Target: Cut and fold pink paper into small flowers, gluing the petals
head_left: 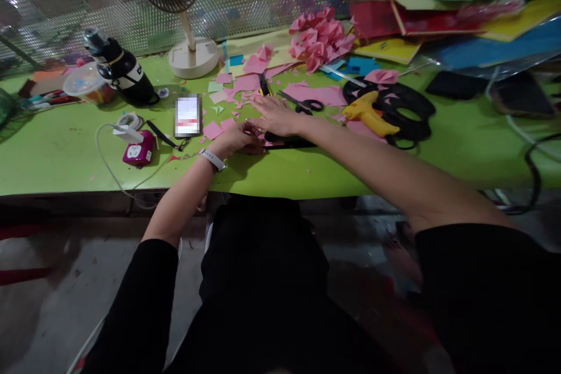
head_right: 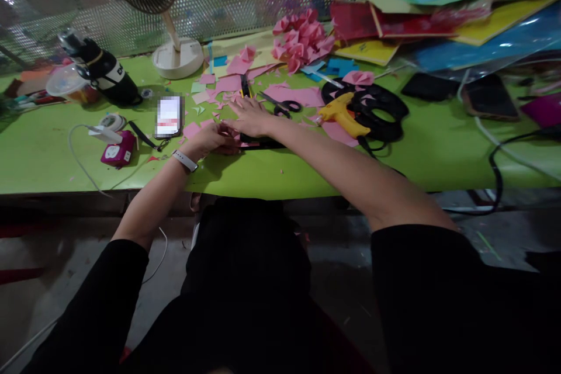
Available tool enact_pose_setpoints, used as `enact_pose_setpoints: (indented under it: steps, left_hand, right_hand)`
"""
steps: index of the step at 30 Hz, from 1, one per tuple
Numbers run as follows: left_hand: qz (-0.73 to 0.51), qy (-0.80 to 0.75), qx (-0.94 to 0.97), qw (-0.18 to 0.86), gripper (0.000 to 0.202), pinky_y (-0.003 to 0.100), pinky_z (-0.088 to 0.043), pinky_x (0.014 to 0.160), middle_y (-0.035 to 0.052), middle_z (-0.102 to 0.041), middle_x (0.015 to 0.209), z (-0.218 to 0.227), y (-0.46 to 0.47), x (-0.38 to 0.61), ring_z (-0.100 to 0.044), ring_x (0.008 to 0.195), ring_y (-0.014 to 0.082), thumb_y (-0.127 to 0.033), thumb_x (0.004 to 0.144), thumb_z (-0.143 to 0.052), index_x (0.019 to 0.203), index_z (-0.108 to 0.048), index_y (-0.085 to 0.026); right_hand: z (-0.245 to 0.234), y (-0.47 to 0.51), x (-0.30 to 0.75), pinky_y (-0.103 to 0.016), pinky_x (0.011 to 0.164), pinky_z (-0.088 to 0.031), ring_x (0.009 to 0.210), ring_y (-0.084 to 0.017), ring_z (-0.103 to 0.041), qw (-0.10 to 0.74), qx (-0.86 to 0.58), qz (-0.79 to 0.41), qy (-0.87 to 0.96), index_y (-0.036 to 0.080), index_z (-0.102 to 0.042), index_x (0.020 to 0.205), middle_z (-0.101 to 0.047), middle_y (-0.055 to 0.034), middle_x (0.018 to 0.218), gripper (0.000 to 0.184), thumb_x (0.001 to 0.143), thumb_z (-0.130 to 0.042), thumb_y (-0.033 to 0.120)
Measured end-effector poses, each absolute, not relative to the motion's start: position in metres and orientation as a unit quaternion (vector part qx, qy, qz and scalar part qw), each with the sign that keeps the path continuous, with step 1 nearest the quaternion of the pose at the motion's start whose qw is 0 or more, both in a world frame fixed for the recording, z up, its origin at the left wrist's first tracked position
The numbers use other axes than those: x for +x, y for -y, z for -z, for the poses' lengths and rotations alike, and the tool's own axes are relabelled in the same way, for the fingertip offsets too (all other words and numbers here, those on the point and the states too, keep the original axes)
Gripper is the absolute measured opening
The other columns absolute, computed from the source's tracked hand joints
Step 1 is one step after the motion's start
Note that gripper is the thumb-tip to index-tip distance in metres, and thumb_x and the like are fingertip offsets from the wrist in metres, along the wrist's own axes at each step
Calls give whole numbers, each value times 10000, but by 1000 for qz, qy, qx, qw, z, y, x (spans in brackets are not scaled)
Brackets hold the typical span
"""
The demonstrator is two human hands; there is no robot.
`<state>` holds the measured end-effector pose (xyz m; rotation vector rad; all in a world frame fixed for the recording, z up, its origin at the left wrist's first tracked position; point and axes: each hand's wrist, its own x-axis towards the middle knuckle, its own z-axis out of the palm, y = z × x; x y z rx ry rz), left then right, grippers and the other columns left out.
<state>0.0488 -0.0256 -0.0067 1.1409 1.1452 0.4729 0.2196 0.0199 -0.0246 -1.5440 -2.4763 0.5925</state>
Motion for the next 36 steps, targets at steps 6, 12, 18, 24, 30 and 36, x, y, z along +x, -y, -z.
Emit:
enact_pose_setpoints:
  steps: [6,12,18,24,30,36]
  left_hand:
    - [-215,-497,512,667,226,338,-579,859,-4,-647,722,10,24,47,-678,684,94,25,793,-718,769,-558,-134]
    - [-210,-509,507,663,224,359,-577,867,-8,-641,707,6,27,48,-685,684,105,37,821,-680,787,-543,-137]
    - [-214,-503,502,670,232,335,-575,858,-11,-646,711,6,27,48,-686,699,100,34,800,-709,801,-553,-138]
    - [-213,-504,508,665,222,349,-577,853,4,-658,718,8,26,47,-692,693,109,23,823,-695,811,-545,-140]
    - [-217,-501,510,665,241,333,-578,843,-7,-649,710,10,25,47,-693,695,108,5,797,-737,806,-545,-142]
    - [-215,-506,506,665,237,364,-574,878,9,-651,731,9,26,47,-696,715,117,14,806,-719,796,-540,-141]
  right_hand:
    - [24,-20,218,-608,1268,-80,1572,-406,-81,75,-522,-191,828,171,-183,1652,-107,-62,1727,930,923,-265,742]
    - [21,-16,218,-588,1270,-72,1570,-410,-91,74,-523,-192,827,152,-194,1650,-106,-89,1724,914,937,-250,722]
    - [26,-19,218,-614,1264,-94,1568,-412,-106,82,-518,-193,829,181,-201,1651,-143,-65,1720,937,913,-253,756]
    - [26,-19,220,-635,1260,-92,1567,-409,-119,89,-519,-193,828,227,-214,1650,-185,-31,1714,939,901,-204,793]
    - [26,-19,220,-633,1258,-102,1565,-414,-122,84,-520,-194,828,188,-247,1641,-193,-68,1710,970,896,-195,807]
    - [36,-27,221,-659,1242,-157,1542,-433,-209,109,-512,-178,833,235,-319,1619,-290,-51,1682,958,880,-200,833]
